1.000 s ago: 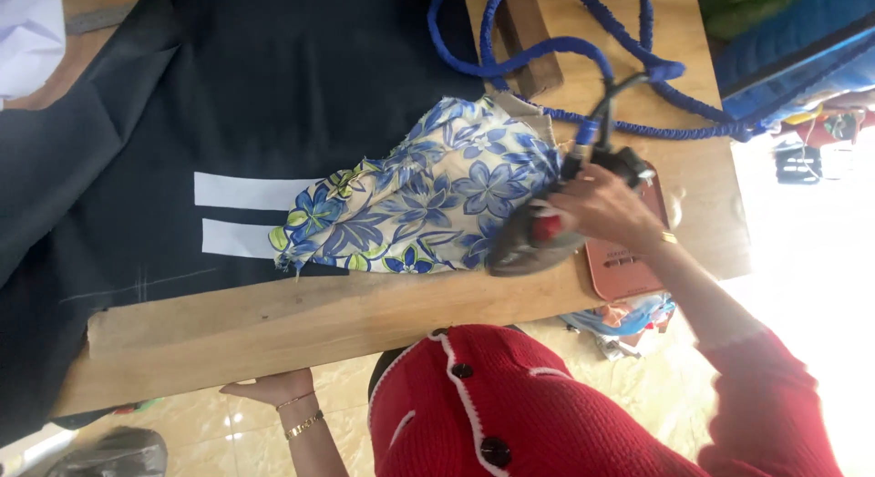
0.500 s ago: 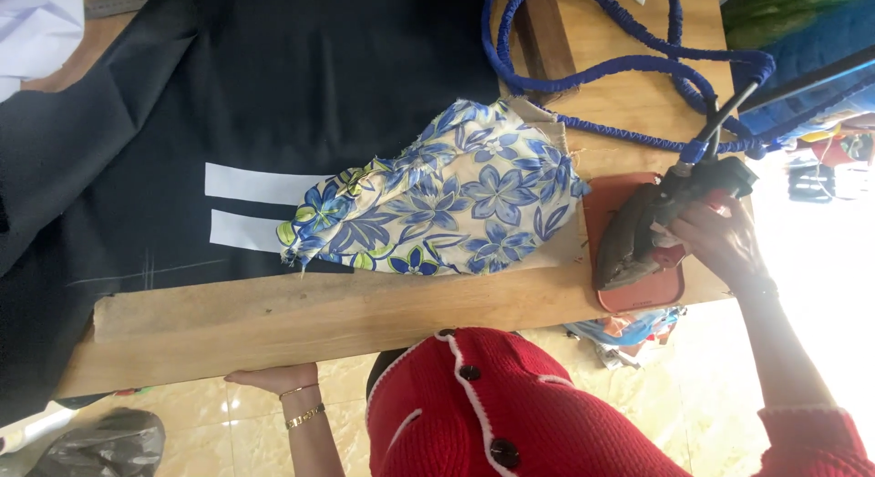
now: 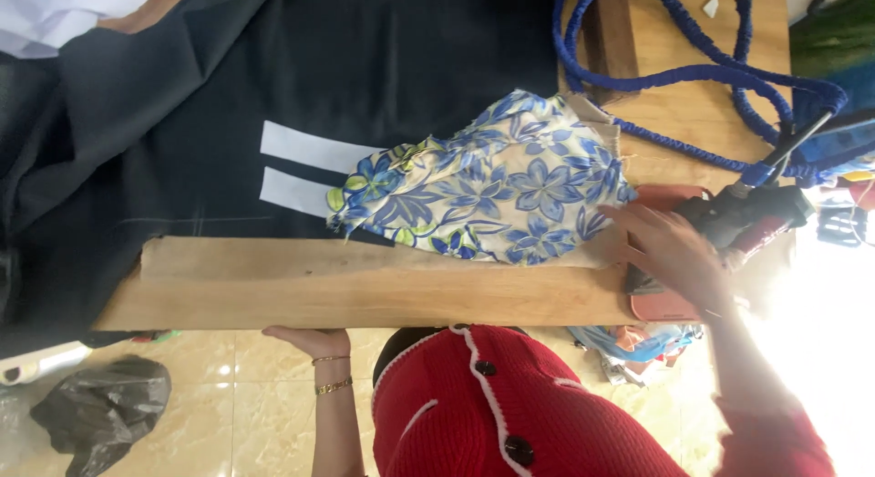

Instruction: A person uses an industrial steam iron to press a small piece of patterned fabric onto a larger black fabric panel on a workbench.

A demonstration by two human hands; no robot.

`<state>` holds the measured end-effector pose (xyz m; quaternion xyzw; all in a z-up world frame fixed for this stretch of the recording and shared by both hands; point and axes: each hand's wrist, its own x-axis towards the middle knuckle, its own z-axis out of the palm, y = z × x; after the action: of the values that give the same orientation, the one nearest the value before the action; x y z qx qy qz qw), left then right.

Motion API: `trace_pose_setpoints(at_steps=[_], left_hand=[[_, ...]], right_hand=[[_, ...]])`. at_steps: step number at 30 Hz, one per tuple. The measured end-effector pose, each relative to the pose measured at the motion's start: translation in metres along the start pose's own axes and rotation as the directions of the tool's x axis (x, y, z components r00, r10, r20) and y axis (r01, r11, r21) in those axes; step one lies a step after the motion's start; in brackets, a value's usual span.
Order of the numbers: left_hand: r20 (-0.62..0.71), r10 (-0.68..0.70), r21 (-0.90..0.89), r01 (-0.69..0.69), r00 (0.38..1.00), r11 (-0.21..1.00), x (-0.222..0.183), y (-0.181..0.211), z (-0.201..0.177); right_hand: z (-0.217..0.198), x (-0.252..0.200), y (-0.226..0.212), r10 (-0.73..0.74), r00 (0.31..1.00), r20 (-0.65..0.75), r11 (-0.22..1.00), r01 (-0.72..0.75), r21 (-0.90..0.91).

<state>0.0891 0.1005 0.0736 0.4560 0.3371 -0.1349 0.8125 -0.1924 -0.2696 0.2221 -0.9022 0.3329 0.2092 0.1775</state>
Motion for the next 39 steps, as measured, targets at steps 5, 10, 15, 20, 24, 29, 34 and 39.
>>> trace_pose_setpoints(at_steps=[5,10,15,20,24,29,34,39], left_hand=[[-0.031,-0.058,-0.078,0.056,0.998,0.995,0.007,0.006,-0.012],[0.063,-0.044,0.018,0.043,0.997,0.999,0.007,0.025,-0.027],[-0.025,-0.009,0.116,0.012,1.0,0.993,0.05,0.024,-0.068],[-0.028,0.407,0.404,-0.362,0.913,0.84,0.064,0.061,-0.043],[0.059,0.546,0.443,-0.512,0.836,0.736,0.088,0.084,-0.037],[0.218,0.654,0.733,-0.564,0.725,0.381,0.122,0.088,-0.053],[0.319,0.748,0.825,-0.56,0.581,0.083,0.164,0.083,-0.077],[0.336,0.759,0.827,-0.56,0.558,0.046,0.158,0.086,-0.064]], right_hand=[[0.033,0.114,-0.096,-0.364,0.827,-0.429,0.931,0.341,-0.132],[0.084,0.238,-0.115,-0.443,0.758,-0.479,0.896,0.354,-0.269],[0.06,0.278,-0.055,-0.444,0.761,-0.473,0.827,0.144,-0.543],[0.021,0.234,-0.042,-0.307,0.748,-0.588,0.938,0.133,-0.321],[0.003,0.204,0.003,-0.169,0.727,-0.665,0.985,0.113,-0.127],[-0.026,0.135,0.023,0.024,0.686,-0.727,0.988,0.093,0.12],[0.001,0.1,-0.009,0.225,0.744,-0.63,0.905,0.08,0.418],[0.066,0.091,-0.014,0.407,0.787,-0.464,0.868,-0.176,0.464]])
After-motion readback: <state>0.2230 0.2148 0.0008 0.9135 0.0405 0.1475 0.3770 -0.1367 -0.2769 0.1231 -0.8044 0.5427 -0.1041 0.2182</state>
